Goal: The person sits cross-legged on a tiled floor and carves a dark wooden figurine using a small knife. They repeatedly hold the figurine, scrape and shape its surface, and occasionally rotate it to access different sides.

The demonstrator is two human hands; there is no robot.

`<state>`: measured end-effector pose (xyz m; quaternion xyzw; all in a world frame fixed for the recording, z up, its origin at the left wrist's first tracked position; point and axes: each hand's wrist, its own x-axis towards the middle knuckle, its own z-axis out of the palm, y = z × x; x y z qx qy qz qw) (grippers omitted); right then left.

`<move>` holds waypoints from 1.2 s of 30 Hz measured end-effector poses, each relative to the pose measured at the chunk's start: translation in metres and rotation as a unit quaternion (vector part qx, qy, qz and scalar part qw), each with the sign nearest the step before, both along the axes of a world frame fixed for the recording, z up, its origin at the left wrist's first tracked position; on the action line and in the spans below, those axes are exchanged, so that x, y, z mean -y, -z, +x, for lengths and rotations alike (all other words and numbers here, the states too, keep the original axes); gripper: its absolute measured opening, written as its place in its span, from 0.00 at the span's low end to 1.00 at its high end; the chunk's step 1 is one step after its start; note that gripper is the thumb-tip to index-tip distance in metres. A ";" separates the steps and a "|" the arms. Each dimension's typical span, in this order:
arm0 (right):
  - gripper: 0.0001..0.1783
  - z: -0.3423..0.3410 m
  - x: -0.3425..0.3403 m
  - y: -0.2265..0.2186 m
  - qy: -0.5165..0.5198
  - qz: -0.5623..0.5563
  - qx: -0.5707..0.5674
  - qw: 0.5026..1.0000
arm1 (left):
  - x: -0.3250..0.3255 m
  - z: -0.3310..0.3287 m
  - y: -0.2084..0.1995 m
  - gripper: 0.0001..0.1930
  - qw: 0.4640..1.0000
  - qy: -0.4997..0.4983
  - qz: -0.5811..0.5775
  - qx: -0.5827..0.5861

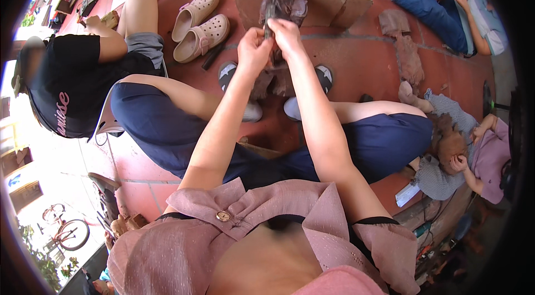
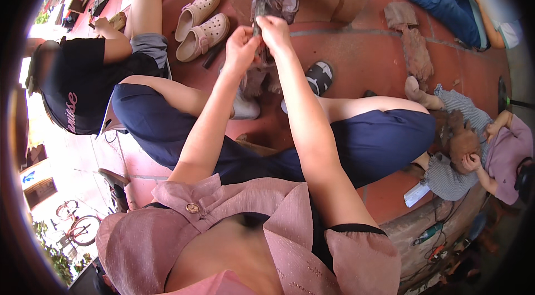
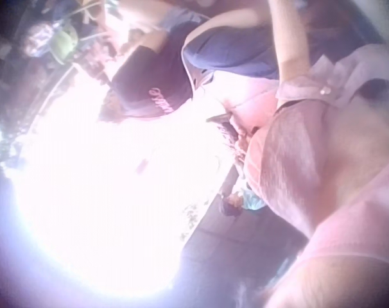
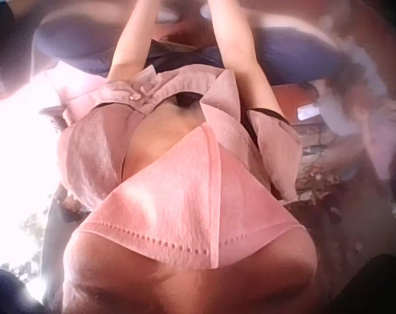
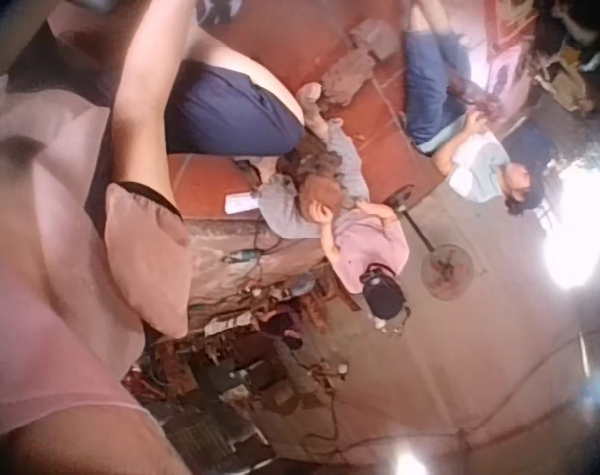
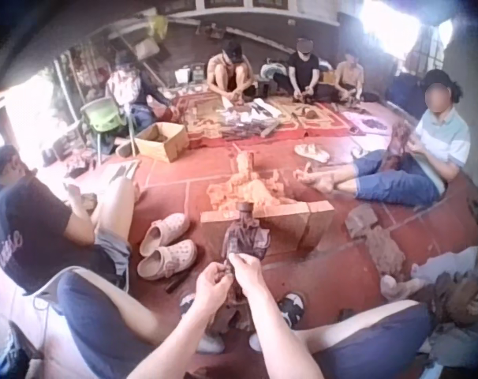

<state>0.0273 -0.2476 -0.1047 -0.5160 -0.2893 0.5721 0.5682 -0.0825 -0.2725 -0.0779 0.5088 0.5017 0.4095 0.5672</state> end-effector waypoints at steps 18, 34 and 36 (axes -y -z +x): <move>0.07 0.002 0.045 0.001 0.044 0.005 0.263 0.964 | 0.038 -0.008 -0.015 0.15 0.994 -0.035 -0.082 0.068; 0.14 0.012 0.009 -0.046 0.056 0.356 0.553 0.751 | 0.006 0.005 -0.041 0.32 0.997 0.003 0.039 0.069; 0.15 0.012 0.007 -0.037 0.054 0.345 0.572 0.742 | 0.003 0.003 -0.023 0.32 0.996 0.024 0.028 0.078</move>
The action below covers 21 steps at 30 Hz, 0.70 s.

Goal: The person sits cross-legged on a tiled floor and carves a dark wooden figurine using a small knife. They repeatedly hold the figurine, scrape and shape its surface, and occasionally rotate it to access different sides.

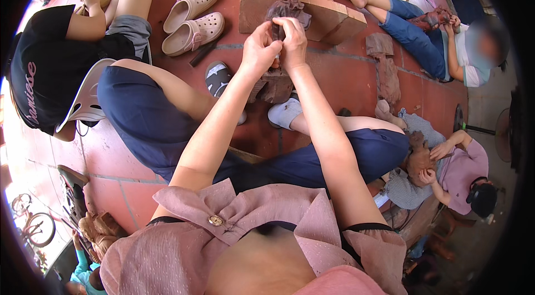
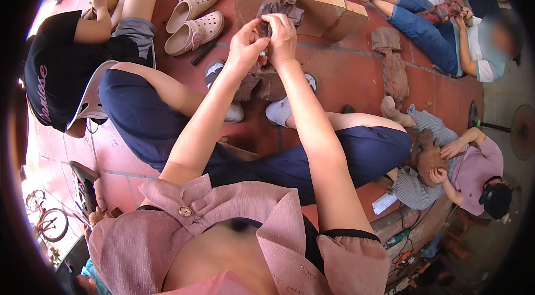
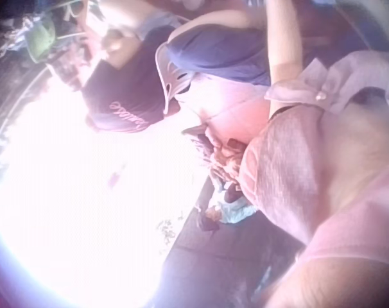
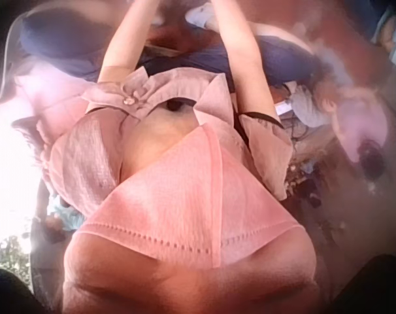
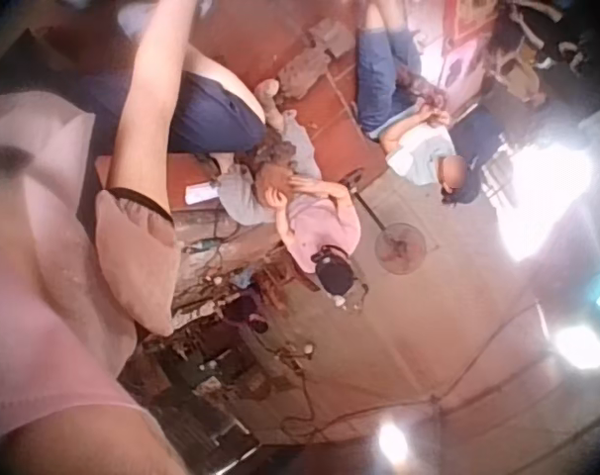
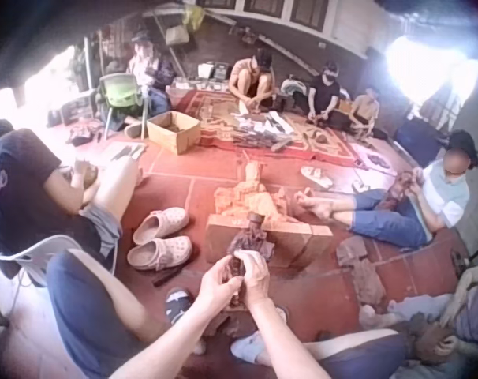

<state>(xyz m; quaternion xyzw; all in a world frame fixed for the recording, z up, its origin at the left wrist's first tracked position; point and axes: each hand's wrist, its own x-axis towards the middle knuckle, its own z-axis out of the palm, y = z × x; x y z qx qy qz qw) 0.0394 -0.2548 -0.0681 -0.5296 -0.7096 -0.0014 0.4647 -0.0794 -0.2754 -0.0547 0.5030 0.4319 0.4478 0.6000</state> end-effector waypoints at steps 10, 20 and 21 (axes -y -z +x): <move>0.14 -0.002 0.003 -0.003 0.004 0.001 0.000 1.000 | -0.001 0.001 -0.009 0.28 1.000 -0.003 0.012 0.010; 0.16 0.000 0.003 0.000 0.007 -0.001 0.010 1.000 | 0.000 0.001 -0.015 0.27 1.000 -0.008 0.020 -0.011; 0.17 -0.002 0.004 0.010 0.007 -0.023 -0.001 1.000 | -0.002 0.002 -0.005 0.27 1.000 -0.006 0.011 -0.020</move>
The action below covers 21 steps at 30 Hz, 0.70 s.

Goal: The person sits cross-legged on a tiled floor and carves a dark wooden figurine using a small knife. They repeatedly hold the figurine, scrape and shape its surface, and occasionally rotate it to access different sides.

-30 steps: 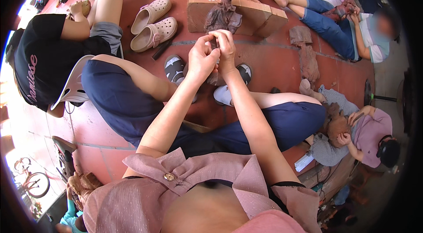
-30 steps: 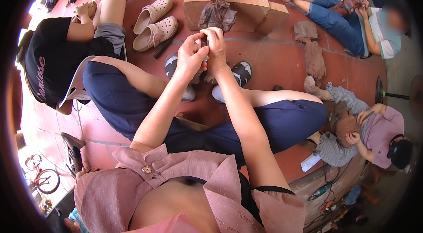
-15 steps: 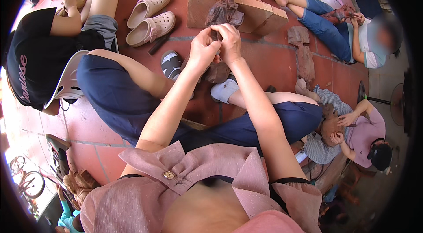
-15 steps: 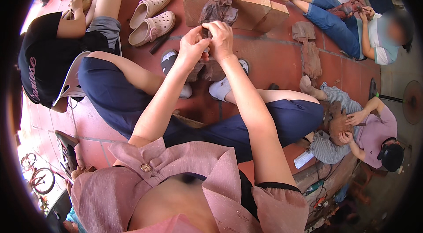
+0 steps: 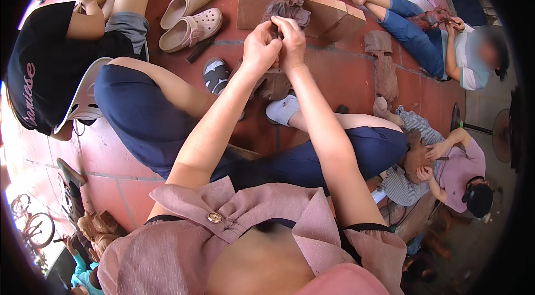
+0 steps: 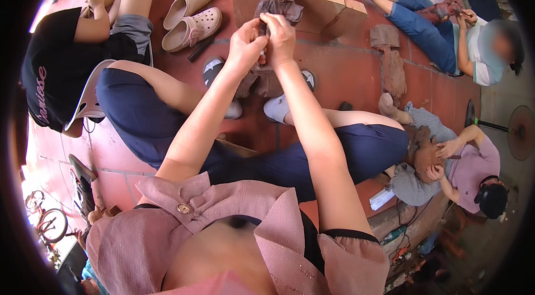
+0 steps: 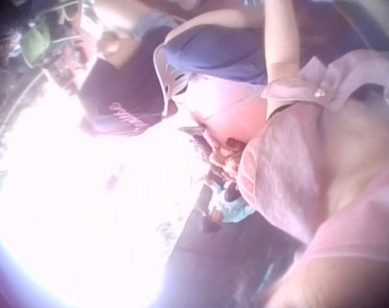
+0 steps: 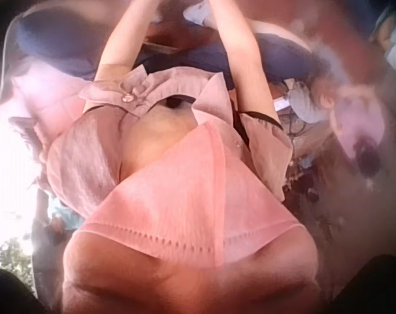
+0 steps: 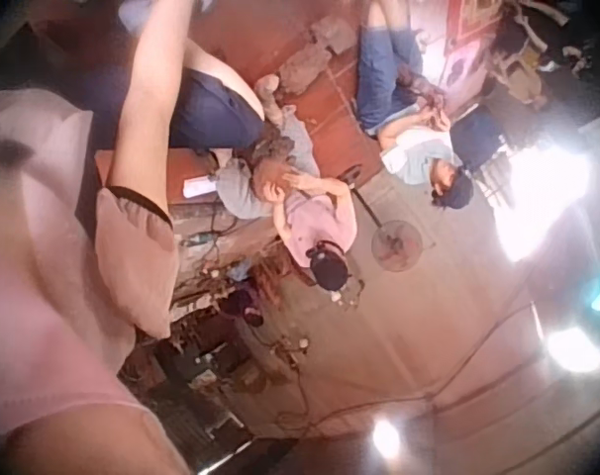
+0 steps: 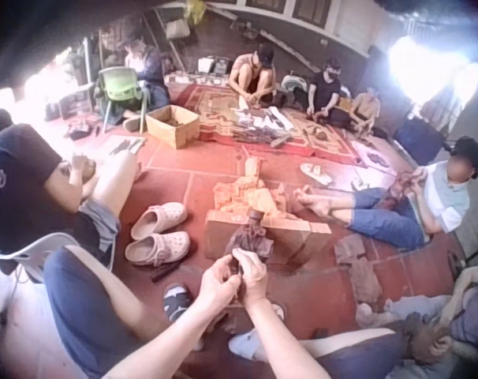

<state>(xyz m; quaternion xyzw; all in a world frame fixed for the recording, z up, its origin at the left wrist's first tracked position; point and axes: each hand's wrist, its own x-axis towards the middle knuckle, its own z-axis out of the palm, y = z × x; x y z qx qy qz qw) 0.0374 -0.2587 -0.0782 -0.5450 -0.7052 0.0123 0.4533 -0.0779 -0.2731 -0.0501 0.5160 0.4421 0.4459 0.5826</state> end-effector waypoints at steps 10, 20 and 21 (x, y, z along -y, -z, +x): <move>0.17 -0.004 -0.003 -0.003 0.006 -0.002 -0.012 1.000 | -0.004 0.003 0.000 0.27 0.999 -0.032 0.023 -0.009; 0.18 -0.005 -0.007 -0.009 0.024 -0.025 -0.042 0.999 | -0.006 -0.001 -0.015 0.27 0.999 0.003 -0.035 0.032; 0.19 -0.008 0.006 0.005 0.028 -0.024 -0.027 0.999 | 0.006 -0.004 -0.001 0.27 0.998 0.007 -0.052 0.032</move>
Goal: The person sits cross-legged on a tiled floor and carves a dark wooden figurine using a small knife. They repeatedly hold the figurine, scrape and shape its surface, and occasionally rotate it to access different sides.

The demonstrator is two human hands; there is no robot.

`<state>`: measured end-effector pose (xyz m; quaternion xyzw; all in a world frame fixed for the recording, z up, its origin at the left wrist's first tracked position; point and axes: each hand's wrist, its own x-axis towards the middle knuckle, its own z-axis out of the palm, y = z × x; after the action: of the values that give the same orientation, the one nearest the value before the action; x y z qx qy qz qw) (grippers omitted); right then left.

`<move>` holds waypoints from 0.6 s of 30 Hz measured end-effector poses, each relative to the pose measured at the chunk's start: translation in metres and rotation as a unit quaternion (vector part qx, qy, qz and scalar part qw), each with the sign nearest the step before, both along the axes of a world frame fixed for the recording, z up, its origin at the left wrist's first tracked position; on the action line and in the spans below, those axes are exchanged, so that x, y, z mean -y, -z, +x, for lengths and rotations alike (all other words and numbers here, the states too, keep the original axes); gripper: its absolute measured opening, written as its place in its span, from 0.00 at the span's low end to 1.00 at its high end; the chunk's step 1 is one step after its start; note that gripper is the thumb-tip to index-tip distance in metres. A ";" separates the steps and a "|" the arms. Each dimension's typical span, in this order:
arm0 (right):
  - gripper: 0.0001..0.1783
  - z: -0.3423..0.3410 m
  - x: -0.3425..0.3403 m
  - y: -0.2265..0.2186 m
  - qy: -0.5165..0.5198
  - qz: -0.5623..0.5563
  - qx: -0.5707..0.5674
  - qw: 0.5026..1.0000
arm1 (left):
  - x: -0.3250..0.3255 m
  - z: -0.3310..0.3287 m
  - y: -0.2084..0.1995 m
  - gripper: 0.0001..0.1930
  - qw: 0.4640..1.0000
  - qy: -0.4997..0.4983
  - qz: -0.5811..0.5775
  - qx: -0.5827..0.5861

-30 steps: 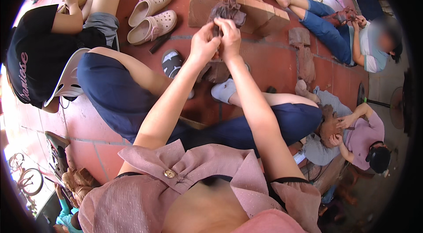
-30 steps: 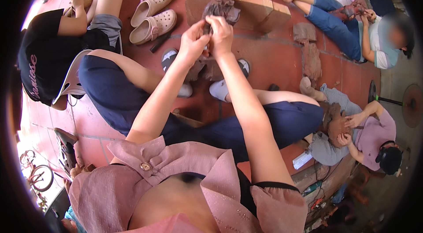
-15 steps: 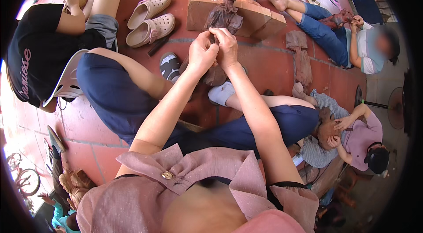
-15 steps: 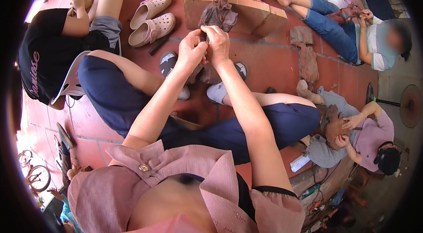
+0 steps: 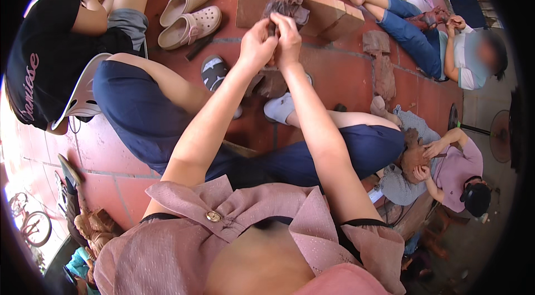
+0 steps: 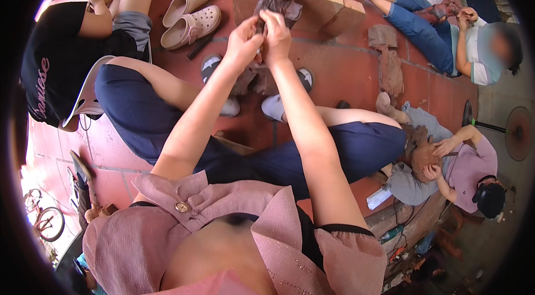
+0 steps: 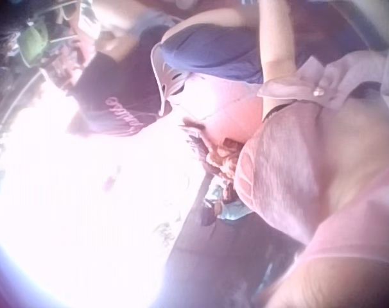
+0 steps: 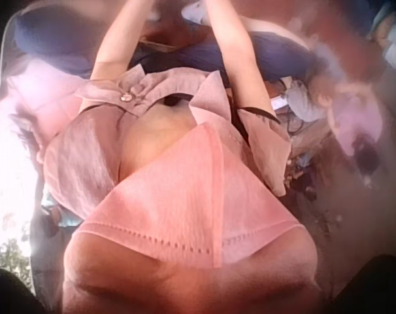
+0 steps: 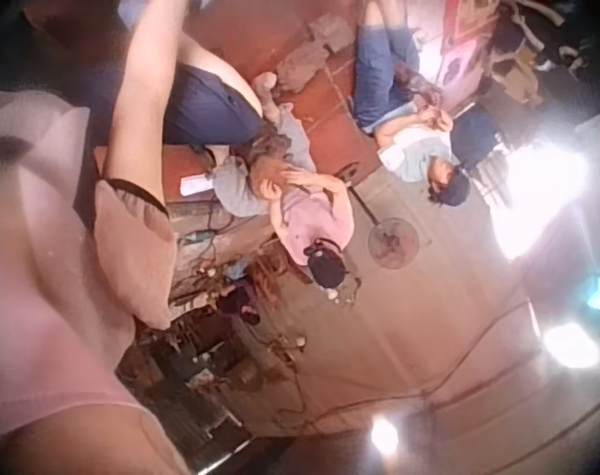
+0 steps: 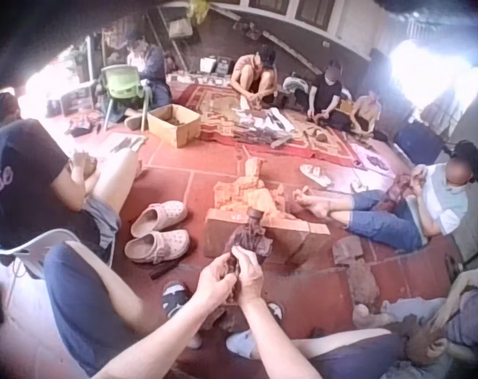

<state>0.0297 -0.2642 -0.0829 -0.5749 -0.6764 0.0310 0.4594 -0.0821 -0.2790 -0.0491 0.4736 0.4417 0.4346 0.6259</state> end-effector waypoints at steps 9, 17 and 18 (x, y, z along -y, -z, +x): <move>0.19 0.005 -0.006 -0.013 -0.028 0.020 -0.010 0.999 | -0.009 0.004 -0.005 0.26 0.999 -0.003 0.044 -0.011; 0.18 0.004 0.004 -0.008 -0.039 0.060 -0.010 0.997 | 0.001 -0.002 -0.016 0.24 1.000 0.018 0.012 -0.004; 0.19 0.003 -0.005 -0.016 -0.014 0.089 -0.007 0.996 | -0.004 0.001 -0.018 0.23 0.999 0.007 0.046 0.001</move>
<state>0.0331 -0.2589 -0.0674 -0.5224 -0.6812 -0.0191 0.5125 -0.0807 -0.2754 -0.0314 0.5045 0.4176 0.4501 0.6071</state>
